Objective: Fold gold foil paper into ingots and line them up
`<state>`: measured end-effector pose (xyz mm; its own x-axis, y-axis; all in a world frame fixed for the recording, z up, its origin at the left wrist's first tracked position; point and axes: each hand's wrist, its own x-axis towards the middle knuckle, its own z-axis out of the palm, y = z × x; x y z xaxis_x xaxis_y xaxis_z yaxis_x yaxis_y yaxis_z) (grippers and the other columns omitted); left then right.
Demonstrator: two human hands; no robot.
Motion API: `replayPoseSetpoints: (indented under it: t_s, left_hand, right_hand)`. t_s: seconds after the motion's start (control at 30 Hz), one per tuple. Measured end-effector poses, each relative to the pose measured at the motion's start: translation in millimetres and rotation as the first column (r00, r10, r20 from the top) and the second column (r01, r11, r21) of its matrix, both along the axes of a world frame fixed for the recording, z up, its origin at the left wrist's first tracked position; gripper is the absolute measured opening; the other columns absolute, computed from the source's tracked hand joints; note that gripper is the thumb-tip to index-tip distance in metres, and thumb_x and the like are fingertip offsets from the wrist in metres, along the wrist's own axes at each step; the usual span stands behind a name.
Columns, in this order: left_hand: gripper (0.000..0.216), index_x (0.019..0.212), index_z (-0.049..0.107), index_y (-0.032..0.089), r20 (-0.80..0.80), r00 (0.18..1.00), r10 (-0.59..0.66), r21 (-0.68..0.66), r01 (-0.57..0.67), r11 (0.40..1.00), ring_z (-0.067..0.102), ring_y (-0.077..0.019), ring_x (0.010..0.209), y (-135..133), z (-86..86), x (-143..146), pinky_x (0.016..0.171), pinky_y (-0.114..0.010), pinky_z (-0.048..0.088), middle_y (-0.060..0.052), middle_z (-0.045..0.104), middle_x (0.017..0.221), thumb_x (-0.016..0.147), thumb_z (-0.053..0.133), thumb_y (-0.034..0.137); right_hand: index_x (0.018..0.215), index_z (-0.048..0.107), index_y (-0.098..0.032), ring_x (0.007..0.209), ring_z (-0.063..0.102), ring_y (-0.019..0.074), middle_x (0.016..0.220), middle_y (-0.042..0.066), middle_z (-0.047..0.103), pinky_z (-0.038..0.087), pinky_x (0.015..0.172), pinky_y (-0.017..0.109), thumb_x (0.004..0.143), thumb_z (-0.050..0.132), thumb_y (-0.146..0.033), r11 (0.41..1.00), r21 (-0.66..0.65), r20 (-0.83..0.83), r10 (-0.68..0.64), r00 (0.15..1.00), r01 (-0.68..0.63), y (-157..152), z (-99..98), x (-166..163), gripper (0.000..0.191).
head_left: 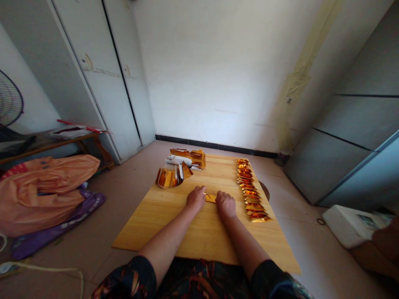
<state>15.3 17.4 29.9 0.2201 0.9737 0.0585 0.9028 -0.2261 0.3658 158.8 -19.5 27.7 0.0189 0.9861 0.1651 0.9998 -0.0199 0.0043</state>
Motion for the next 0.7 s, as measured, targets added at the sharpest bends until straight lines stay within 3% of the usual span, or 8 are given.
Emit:
replayPoseSetpoints:
  t_s: [0.3, 0.7]
  left_hand:
    - [0.033, 0.121, 0.051, 0.023, -0.045, 0.999, 0.032, 0.032, -0.03, 0.999, 0.06, -0.0175, 0.095, -4.6, 2.8, 3.3, 0.08, -0.027, 0.046, -0.008, 0.06, 0.107, 0.089, 0.044, 0.017]
    - [0.029, 0.117, 0.051, 0.024, -0.074, 0.996, 0.042, 0.029, -0.04, 0.999, 0.061, -0.0164, 0.089, -11.4, 1.9, 3.4, 0.075, -0.026, 0.046, -0.006, 0.062, 0.104, 0.09, 0.042, 0.019]
  right_hand:
    - [0.093, 0.056, -0.017, 0.082, 0.061, 0.0193, 0.086, 0.009, 0.064, 0.04, 0.064, 0.025, 0.089, 0.05, -0.021, 1.0, 0.01, 0.01, -0.001, 1.0, 0.0, -0.3, -1.0, 0.1, 0.008]
    - [0.094, 0.057, -0.018, 0.08, 0.062, 0.0171, 0.087, 0.008, 0.065, 0.04, 0.063, 0.024, 0.09, 0.045, -0.018, 1.0, -0.023, -0.004, -0.001, 1.0, 0.001, 2.8, 3.4, 0.1, 0.012]
